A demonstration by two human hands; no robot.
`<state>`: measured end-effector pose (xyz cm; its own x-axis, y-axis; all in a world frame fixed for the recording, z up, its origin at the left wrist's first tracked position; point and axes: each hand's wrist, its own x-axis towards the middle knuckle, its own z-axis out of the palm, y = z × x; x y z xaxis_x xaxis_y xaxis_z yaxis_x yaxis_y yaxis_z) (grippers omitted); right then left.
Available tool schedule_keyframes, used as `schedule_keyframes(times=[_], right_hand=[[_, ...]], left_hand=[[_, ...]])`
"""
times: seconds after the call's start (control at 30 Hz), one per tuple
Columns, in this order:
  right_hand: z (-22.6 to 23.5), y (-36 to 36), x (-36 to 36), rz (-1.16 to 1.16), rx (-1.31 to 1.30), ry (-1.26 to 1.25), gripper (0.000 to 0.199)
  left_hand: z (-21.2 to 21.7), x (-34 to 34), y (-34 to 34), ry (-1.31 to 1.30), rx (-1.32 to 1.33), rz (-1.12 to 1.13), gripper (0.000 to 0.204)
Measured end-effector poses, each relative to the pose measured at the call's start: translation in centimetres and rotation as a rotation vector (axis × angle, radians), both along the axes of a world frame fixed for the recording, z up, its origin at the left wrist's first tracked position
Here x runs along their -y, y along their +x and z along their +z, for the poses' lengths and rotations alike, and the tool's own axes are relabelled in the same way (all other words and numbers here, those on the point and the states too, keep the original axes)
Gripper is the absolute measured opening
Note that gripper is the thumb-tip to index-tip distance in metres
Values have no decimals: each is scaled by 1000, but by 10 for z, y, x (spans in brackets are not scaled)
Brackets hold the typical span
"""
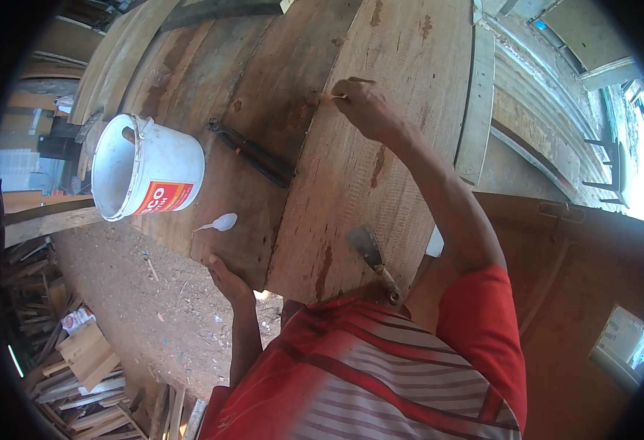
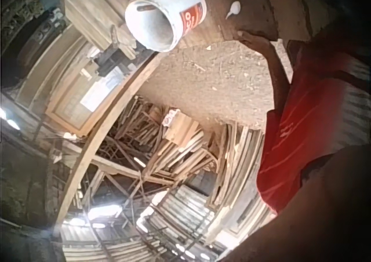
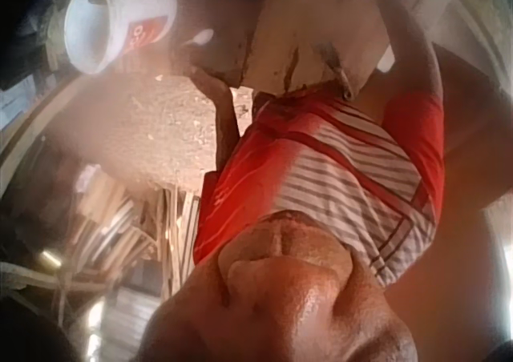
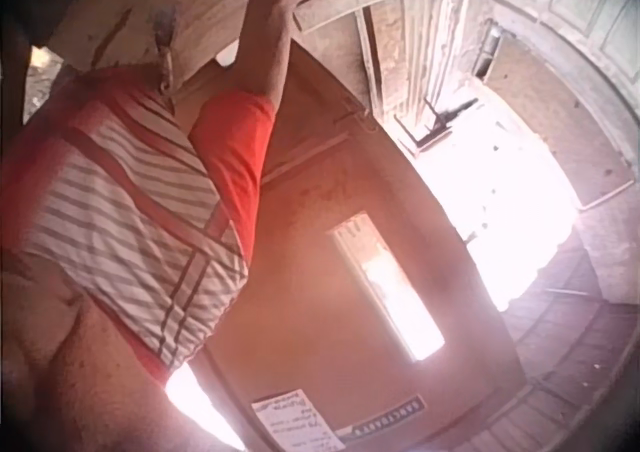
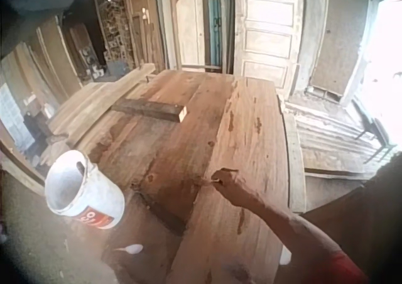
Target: The person applies glue to a wooden board and then uses a scraper to spread it across the surface.
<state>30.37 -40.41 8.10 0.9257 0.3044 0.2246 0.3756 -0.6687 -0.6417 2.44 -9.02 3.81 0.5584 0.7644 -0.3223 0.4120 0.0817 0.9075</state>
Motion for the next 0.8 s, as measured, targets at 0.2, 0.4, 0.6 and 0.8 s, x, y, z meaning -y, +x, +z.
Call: schedule_keyframes(times=[0.2, 0.4, 0.6, 0.8], right_hand=[[27, -107, 41, -94, -218, -25, 17], [69, -248, 25, -33, -552, -198, 48], [46, -298, 15, -118, -475, -174, 53], [42, -225, 24, -136, -132, -112, 48]], left_hand=[[-9, -5, -3, -3, 32, -2, 76], [-15, -11, -6, -2, 72, -13, 78], [-22, -15, -7, -42, 89, -36, 80], [-8, -7, -4, -19, 67, 9, 79]])
